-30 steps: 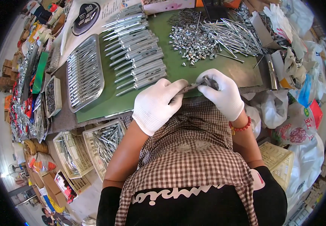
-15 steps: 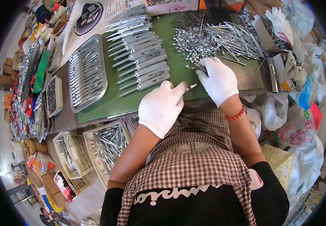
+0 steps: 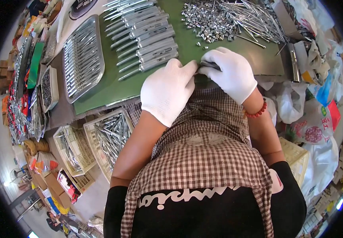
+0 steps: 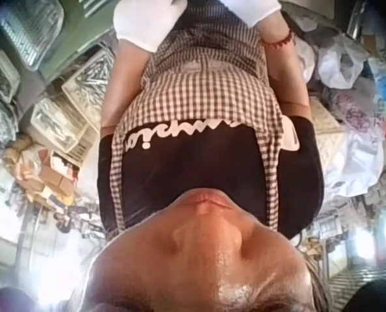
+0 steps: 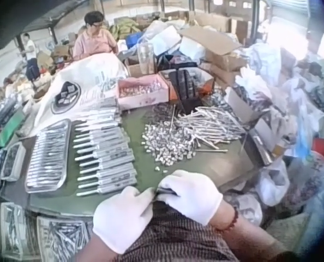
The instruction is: The recorder is assembling small metal components by inserting pins and plastic fittings into metal rails.
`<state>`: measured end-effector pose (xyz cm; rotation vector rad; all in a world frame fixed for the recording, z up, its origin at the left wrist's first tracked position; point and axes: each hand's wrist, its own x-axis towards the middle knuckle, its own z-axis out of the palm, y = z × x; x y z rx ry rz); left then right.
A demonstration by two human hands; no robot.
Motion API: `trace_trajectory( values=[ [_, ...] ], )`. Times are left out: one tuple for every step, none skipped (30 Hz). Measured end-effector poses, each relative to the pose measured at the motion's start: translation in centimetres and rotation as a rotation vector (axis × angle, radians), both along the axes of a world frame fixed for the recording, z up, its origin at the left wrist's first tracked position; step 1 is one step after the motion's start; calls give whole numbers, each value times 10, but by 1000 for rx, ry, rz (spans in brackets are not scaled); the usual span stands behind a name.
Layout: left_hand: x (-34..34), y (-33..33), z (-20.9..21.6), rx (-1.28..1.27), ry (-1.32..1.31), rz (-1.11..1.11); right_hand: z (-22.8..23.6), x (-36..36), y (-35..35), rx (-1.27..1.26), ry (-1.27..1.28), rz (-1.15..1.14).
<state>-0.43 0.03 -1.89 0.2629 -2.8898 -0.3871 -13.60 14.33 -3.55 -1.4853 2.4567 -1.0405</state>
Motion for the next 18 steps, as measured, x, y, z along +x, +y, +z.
trace_trajectory(
  values=[
    [1,0,-1,-4,50,-28,0,1,1,4,-7,2],
    [1,2,3,0,-21,19,2,2,3,-38,-26,-24],
    [0,2,3,2,-26,20,5,2,6,-81,-44,-51],
    [1,2,3,11,-12,12,12,6,9,-107,-52,-85],
    [1,2,3,19,4,4,16,9,13,-105,-56,-83],
    [1,2,3,19,2,7,20,12,17,-135,-101,-107],
    [1,3,5,19,-5,13,22,14,21,-166,-144,-133],
    [0,3,6,18,-10,20,23,16,23,-164,-126,-141],
    [2,3,6,15,-5,21,22,16,24,-167,-122,-140],
    [2,3,5,12,-14,18,20,13,25,-171,-111,-178],
    [2,3,5,9,-22,16,18,10,25,-175,-99,-215],
    [2,2,4,3,-10,15,16,5,23,-183,-88,-215],
    [3,2,4,6,-14,16,15,-1,20,-147,-1,-204],
    [4,2,4,9,-18,17,13,-7,16,-112,85,-194],
    [4,2,3,2,-9,20,10,-12,12,-120,94,-191],
    [4,1,2,2,-15,20,6,-16,6,-66,179,-134],
    [4,1,1,3,-22,21,4,-20,0,-11,264,-77],
    [3,2,1,11,-21,24,4,-22,-6,43,295,-62]
  ],
)
